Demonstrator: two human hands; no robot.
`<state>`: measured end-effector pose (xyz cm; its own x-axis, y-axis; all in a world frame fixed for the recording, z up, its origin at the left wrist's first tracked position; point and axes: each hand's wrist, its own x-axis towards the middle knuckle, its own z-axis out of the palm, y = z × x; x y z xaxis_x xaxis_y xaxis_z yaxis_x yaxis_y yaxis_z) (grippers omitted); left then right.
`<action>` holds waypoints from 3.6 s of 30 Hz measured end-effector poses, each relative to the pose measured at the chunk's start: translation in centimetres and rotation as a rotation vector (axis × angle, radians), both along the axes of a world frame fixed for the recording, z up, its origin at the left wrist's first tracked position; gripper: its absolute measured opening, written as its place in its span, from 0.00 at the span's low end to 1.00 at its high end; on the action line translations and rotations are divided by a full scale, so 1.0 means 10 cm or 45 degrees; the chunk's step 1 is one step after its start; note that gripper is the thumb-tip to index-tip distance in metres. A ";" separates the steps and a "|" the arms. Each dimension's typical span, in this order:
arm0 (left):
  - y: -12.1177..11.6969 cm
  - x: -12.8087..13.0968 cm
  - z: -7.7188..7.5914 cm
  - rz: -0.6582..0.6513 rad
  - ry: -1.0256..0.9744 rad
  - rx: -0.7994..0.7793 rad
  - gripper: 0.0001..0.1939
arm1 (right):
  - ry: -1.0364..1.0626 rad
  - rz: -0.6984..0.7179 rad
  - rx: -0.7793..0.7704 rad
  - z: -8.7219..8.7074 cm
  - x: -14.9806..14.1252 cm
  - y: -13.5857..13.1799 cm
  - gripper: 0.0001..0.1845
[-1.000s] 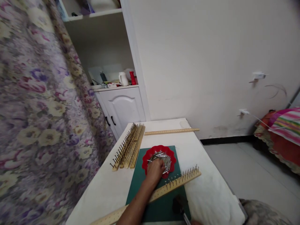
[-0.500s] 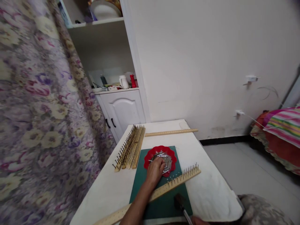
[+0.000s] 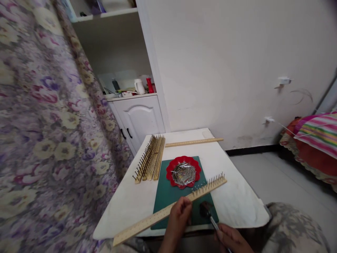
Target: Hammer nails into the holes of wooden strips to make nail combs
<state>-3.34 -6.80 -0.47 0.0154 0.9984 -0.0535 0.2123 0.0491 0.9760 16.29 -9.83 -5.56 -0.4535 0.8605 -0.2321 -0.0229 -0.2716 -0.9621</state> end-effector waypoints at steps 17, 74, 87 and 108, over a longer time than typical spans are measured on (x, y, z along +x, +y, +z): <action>-0.54 0.50 -0.13 -0.244 -0.070 0.042 0.06 | 0.200 -0.129 0.020 0.20 0.09 -0.18 0.15; 0.36 0.00 -0.13 0.158 0.837 0.476 0.12 | 0.097 0.060 0.032 0.47 -0.08 -0.04 0.21; 0.36 -0.03 -0.15 0.162 0.737 0.461 0.11 | 0.081 0.025 0.126 0.84 -0.44 0.40 0.14; 0.32 -0.06 -0.14 0.167 0.671 0.437 0.09 | -0.045 0.089 0.114 0.43 -0.22 0.07 0.22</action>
